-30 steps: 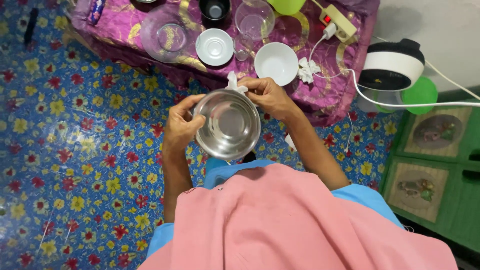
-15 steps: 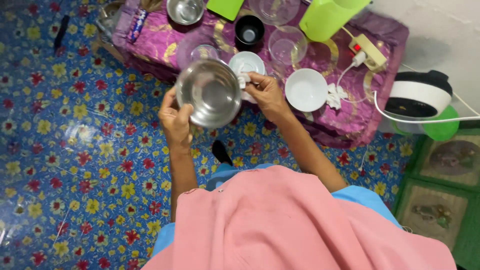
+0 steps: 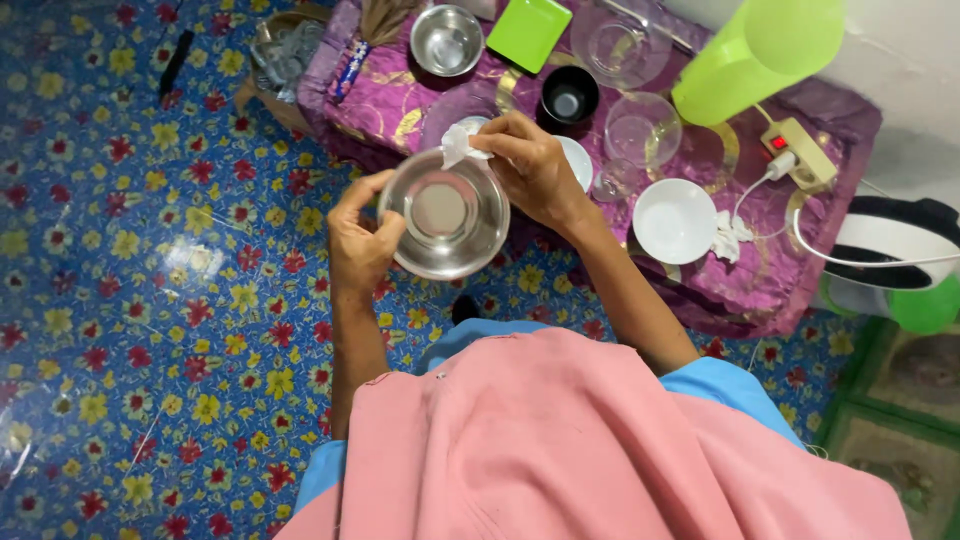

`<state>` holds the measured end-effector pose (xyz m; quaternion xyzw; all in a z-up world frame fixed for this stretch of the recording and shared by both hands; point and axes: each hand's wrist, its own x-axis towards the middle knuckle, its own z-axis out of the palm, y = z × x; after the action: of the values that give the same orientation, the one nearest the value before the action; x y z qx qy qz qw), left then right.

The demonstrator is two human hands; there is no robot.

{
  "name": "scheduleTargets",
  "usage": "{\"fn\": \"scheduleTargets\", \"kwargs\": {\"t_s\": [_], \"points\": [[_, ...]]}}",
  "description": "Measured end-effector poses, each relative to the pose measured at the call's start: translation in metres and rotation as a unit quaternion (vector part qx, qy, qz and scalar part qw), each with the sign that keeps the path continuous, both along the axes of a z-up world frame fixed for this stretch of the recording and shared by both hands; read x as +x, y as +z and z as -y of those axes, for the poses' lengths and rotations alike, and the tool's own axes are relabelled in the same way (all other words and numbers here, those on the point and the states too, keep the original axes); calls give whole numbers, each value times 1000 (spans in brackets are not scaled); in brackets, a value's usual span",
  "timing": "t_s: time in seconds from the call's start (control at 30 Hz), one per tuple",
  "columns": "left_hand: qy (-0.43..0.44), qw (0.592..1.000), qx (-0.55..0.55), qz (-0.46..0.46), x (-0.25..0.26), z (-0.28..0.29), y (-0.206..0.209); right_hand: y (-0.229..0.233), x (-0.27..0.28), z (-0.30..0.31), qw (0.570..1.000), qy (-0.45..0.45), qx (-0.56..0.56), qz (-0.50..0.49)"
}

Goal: The person wipes the interior and exterior of a small metal bowl with a white cloth, rotating the bowl and repeatedly rubbing the surface. The bowl is held in one hand while the other hand scrubs with the cloth.

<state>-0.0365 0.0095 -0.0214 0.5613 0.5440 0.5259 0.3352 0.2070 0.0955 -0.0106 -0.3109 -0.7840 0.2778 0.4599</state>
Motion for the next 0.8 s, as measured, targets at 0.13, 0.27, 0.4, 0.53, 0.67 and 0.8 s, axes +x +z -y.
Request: {"fn": "scheduleTargets", "kwargs": {"t_s": [0.13, 0.27, 0.4, 0.53, 0.67, 0.8], "points": [[71, 997, 23, 20, -28, -2, 5, 18, -21, 4, 998, -11, 58, 18], [97, 993, 10, 60, -29, -4, 26, 13, -41, 0, 992, -44, 105, 48], [64, 991, -71, 89, 0, -1, 47, 3, -56, -20, 979, -53, 134, 142], [74, 987, -80, 116, 4, -17, 25, 9, -80, -26, 978, -22, 138, 152], [74, 979, 14, 188, -2, -27, 0, 4, -85, -29, 995, -2, 79, 57], [64, 976, 3, 207, 16, -30, 26, -5, -72, -65, 996, -47, 68, 40]]}}
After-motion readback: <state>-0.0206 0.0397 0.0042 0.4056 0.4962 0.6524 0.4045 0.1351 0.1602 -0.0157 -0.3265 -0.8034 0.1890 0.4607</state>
